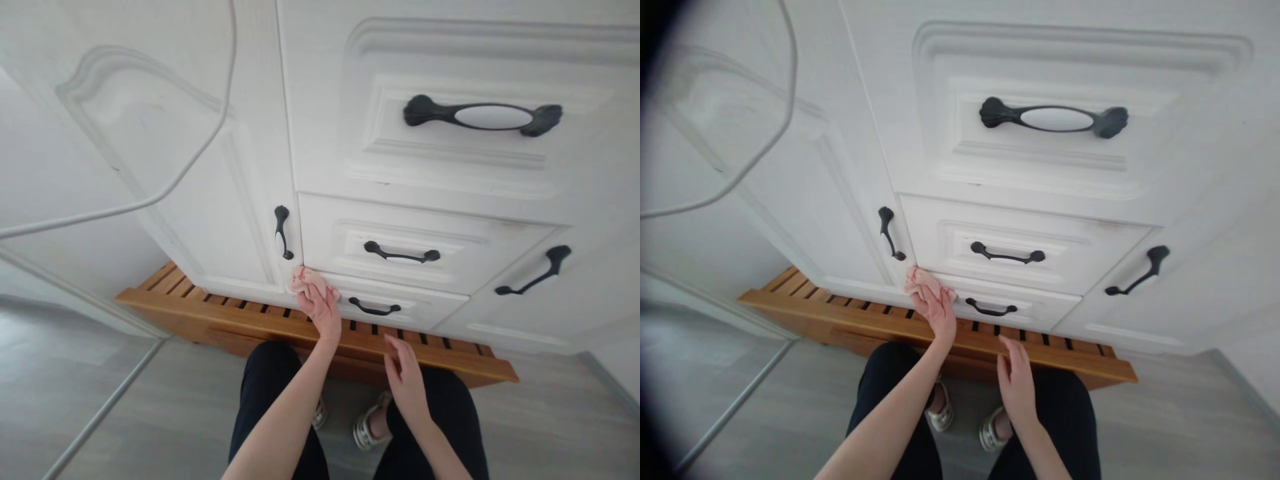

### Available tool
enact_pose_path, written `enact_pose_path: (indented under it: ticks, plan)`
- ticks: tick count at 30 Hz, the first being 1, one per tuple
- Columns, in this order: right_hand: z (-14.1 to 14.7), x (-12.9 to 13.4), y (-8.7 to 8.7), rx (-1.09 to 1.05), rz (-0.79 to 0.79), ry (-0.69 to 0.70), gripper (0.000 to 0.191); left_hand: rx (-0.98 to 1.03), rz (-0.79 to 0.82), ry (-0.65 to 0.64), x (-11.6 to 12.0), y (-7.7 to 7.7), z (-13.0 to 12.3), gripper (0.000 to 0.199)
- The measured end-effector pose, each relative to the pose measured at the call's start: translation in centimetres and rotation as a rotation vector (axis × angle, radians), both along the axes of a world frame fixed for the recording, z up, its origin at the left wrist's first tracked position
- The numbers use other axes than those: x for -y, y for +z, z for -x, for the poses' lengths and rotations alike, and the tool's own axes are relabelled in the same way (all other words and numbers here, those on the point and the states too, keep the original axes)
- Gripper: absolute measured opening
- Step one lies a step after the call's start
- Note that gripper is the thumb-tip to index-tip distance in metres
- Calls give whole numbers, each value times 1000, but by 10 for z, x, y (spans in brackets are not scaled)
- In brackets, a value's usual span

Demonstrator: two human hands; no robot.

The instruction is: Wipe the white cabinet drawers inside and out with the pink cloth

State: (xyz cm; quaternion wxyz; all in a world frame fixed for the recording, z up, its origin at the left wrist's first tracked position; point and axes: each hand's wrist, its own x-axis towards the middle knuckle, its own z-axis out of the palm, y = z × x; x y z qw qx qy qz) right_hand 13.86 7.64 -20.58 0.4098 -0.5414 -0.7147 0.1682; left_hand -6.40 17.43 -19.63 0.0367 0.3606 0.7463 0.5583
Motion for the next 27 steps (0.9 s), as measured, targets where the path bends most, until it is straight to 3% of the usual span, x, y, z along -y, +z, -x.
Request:
enact_pose_path:
  ticks: [5, 8, 11, 16, 18, 22, 27]
  plan:
    - [-11, 82, -51, -110, 154, 29, 29, 65, 57, 54, 12, -45, -8, 74]
    - [-14, 112, -72, -182, 196, 32, 30, 111, 67, 96, 19, -54, -20, 74]
    - [-10, 123, -83, -252, 235, 71, 29, 120, 42, 83, 24, -40, -25, 75]
    - [-7, 124, -94, -234, 352, 80, 29, 54, -31, 69, 11, 14, -13, 76]
    - [-10, 128, -102, -244, 444, 52, 29, 52, -48, 92, 0, 28, -18, 74]
    - [-19, 138, -117, -306, 597, -11, 30, -35, -91, 48, -10, 33, -61, 69]
    - [-26, 140, -119, -361, 640, -39, 30, -229, -104, -72, 5, 22, -117, 61]
